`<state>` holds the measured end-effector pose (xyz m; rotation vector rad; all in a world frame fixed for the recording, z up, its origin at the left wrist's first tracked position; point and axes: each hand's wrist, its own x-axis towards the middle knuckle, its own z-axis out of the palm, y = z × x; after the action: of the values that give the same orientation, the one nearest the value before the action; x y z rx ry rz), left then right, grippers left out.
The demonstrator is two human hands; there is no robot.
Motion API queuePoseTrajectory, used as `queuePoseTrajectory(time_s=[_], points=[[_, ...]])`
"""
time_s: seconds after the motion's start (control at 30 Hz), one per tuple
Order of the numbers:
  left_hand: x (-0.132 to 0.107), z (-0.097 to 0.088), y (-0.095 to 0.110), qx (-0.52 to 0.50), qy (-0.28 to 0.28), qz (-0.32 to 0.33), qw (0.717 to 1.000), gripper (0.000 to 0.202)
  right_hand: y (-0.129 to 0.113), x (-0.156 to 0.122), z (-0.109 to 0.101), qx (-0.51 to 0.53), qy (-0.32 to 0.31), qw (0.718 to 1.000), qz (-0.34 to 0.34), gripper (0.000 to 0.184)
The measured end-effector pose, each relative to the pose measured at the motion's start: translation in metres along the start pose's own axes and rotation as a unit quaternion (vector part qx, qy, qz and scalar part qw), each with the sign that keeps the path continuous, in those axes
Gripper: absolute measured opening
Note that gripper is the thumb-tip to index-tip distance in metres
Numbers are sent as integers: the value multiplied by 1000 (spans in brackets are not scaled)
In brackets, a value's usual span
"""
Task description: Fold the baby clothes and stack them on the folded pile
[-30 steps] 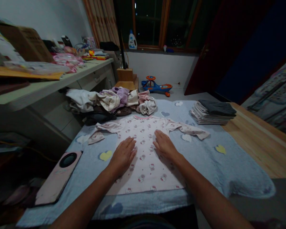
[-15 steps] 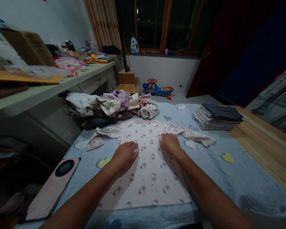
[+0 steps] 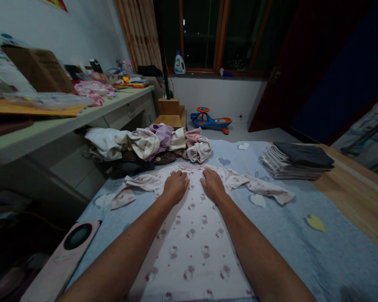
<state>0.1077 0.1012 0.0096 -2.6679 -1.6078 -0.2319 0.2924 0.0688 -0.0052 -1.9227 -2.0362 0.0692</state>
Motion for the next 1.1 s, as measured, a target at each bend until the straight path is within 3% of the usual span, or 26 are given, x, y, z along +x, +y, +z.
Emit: queuePoseTrajectory(time_s=[0.2, 0.37, 0.67, 0.8, 0.9, 1.0, 1.1], points=[[17, 15, -9, 7, 59, -37, 998, 34, 7, 0, 6, -30, -28, 998, 39, 51], [14, 25, -15, -7, 60, -29, 998, 45, 18, 1, 4, -29, -56, 995, 79, 65], [10, 29, -20, -2, -37, -84, 996, 60, 23, 3, 6, -44, -38, 989, 136, 74], [10, 26, -22, -8, -29, -72, 997, 61, 24, 2, 7, -35, -22, 996, 84, 65], [10, 23, -26, -6, 4, -69, 998, 58, 24, 2, 6, -15, -45, 999, 19, 55], [10, 21, -35, 3, 24, -87, 996, 53, 25, 0, 3, -22, -51, 998, 29, 52], [10, 22, -43, 4, -3, -99, 995, 53, 27, -1, 1, -45, -44, 996, 62, 58]])
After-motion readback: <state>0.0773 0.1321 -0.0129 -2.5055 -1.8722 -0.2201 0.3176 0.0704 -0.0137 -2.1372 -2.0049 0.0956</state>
